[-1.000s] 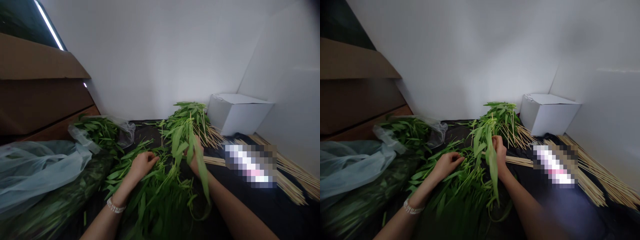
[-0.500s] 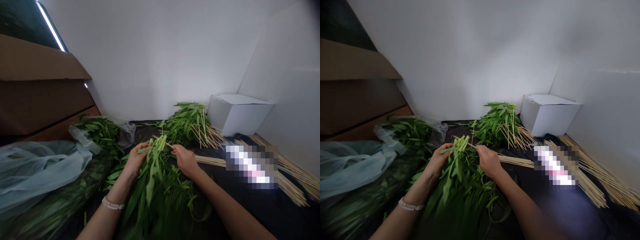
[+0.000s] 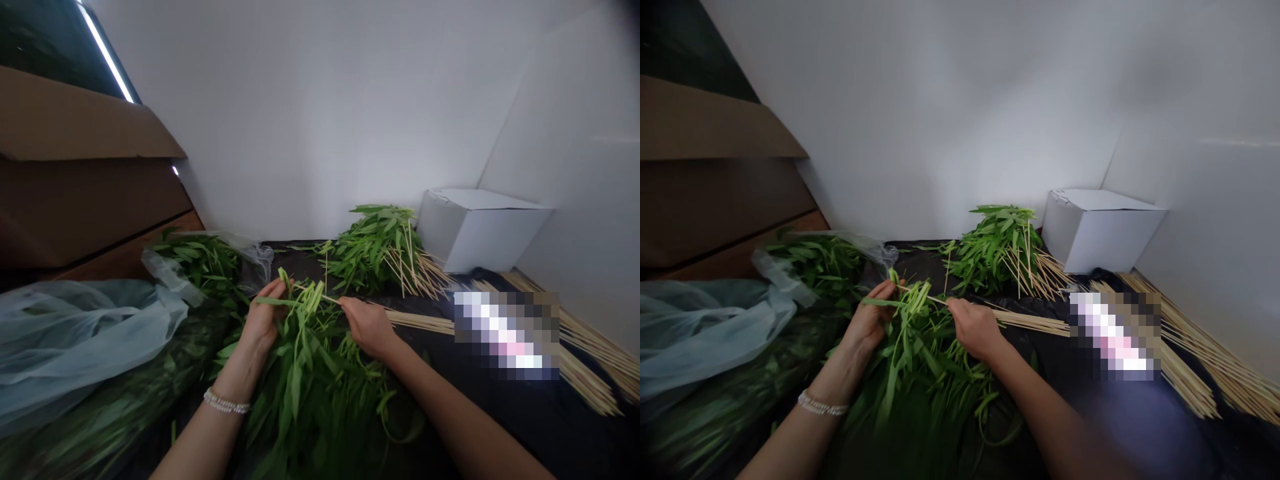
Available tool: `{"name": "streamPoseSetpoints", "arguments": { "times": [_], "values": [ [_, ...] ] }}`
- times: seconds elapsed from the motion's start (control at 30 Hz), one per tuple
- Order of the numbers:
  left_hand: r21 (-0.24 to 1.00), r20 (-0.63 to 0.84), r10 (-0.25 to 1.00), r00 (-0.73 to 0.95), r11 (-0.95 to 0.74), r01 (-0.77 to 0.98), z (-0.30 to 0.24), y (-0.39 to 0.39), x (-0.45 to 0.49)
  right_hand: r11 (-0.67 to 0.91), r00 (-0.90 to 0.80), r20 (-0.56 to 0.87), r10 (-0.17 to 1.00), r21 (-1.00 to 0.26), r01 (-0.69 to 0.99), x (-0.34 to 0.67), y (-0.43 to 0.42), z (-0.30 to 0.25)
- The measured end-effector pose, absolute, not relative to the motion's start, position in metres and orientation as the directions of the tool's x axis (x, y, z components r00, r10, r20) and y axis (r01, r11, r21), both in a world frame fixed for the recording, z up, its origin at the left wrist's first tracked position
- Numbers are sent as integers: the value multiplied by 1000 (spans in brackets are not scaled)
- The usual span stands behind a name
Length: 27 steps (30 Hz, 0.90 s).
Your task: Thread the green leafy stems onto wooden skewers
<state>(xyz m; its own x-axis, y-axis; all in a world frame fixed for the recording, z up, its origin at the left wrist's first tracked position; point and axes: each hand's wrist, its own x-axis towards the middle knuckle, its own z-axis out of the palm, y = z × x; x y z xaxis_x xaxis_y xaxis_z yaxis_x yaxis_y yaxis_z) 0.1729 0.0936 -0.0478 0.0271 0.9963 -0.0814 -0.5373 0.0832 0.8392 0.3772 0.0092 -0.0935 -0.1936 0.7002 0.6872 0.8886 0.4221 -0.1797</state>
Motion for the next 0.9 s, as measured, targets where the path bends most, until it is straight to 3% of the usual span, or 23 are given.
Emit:
{"name": "streamPoseSetpoints", "arguments": {
  "times": [0.23, 0.9],
  "values": [
    [888, -4, 987, 164, 79, -453, -47, 84, 174, 314, -172, 624, 763, -125, 941, 376, 12, -97],
    [932, -5, 998, 62, 27, -362, -49, 87, 172, 274, -177, 579, 796, -84, 958, 375, 10, -95]
  ]
}}
